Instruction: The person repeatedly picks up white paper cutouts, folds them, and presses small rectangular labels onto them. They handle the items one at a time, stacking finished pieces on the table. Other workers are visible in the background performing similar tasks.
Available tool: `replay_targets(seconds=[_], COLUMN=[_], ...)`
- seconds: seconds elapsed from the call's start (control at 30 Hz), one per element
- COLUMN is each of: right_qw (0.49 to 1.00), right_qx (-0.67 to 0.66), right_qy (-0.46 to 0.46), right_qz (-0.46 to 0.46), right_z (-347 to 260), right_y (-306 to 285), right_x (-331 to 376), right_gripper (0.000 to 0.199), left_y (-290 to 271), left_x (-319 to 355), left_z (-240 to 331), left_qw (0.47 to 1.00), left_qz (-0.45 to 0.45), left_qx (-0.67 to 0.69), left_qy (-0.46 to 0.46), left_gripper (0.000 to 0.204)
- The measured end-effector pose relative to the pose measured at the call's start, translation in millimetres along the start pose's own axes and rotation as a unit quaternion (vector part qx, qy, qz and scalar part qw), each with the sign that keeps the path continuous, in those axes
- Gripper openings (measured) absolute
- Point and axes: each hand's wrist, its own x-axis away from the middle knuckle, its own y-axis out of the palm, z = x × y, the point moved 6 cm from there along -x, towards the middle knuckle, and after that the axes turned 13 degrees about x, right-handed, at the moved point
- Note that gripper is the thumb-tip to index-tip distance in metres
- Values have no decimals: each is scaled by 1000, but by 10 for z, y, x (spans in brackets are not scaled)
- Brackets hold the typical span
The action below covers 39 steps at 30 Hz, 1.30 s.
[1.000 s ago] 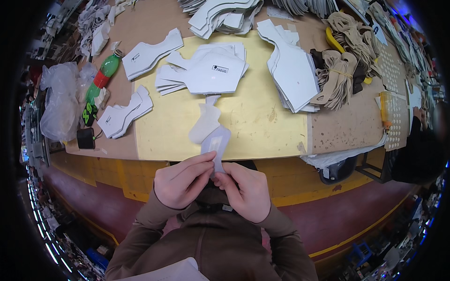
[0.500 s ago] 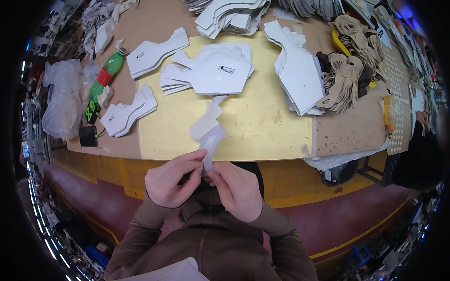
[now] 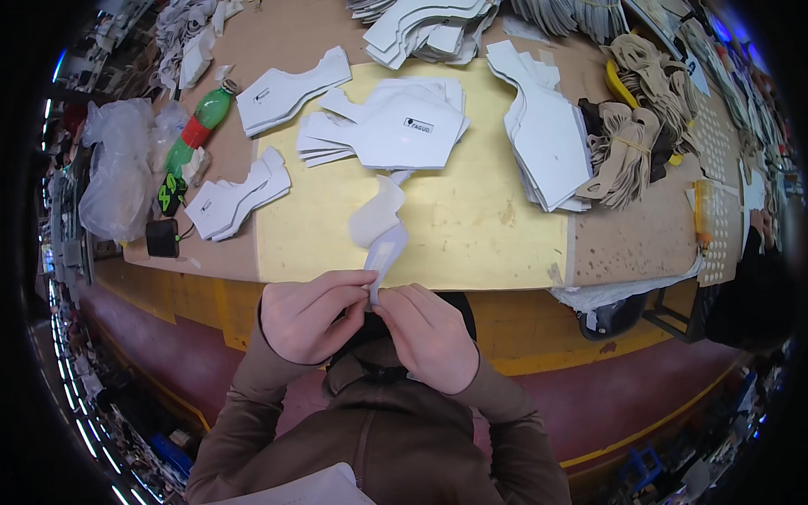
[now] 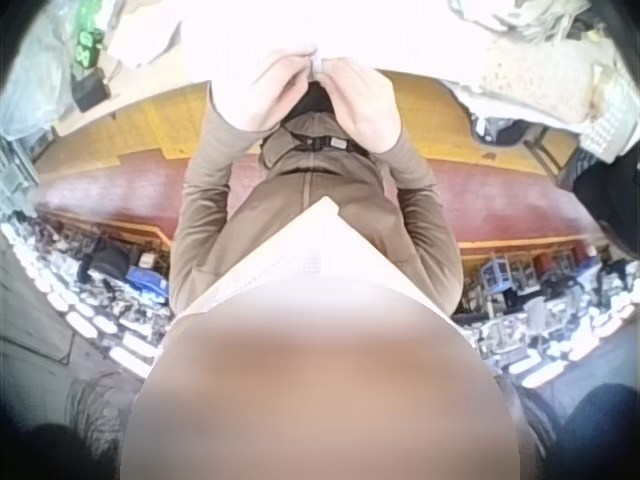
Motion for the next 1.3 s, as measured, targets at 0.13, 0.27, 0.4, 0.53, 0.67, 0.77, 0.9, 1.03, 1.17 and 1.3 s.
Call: replay_targets(seconds=[0.13, 0.27, 0.4, 0.53, 0.67, 0.77, 0.9, 1.03, 1.17, 1.3], right_qw=[1000, 992, 961, 941, 927, 925, 915, 896, 891, 884], right_qx=[-10, -72, -213, -286, -322, -336, -360, -400, -407, -416], right_qy=[12, 87, 154, 158, 169, 153, 168, 172, 175, 197], right_qz=[-12, -46, -82, -88, -96, -85, -74, -89, -102, -88], right_z=[51, 179, 291, 285, 290, 288, 315, 324, 325, 341], right_y=[21, 8, -18, -99, -131, -134, -95, -85, -75, -41], right_x=[3, 58, 114, 132, 133, 125, 127, 119, 116, 132], right_gripper=[14, 8, 8, 15, 21, 21, 21, 22, 21, 20], left_y=[72, 97, 85, 108, 123, 158, 205, 209, 220, 251], left_x=[13, 28, -26, -76, -157, -194, -201, -206, -199, -169], left_z=[-91, -199, -247, -155, -124, -143, -159, -164, -174, -149], left_qw=[1000, 990, 968, 964, 954, 943, 940, 941, 943, 961], left_qz=[6, 42, 13, -30, -46, -58, -56, -39, -34, -39], left_qx=[24, 133, 250, 261, 295, 327, 335, 334, 329, 270], left_qy=[-15, -36, 9, 35, 31, 14, 4, 21, 29, 42], left_gripper=[15, 17, 22, 21, 19, 18, 19, 19, 19, 22])
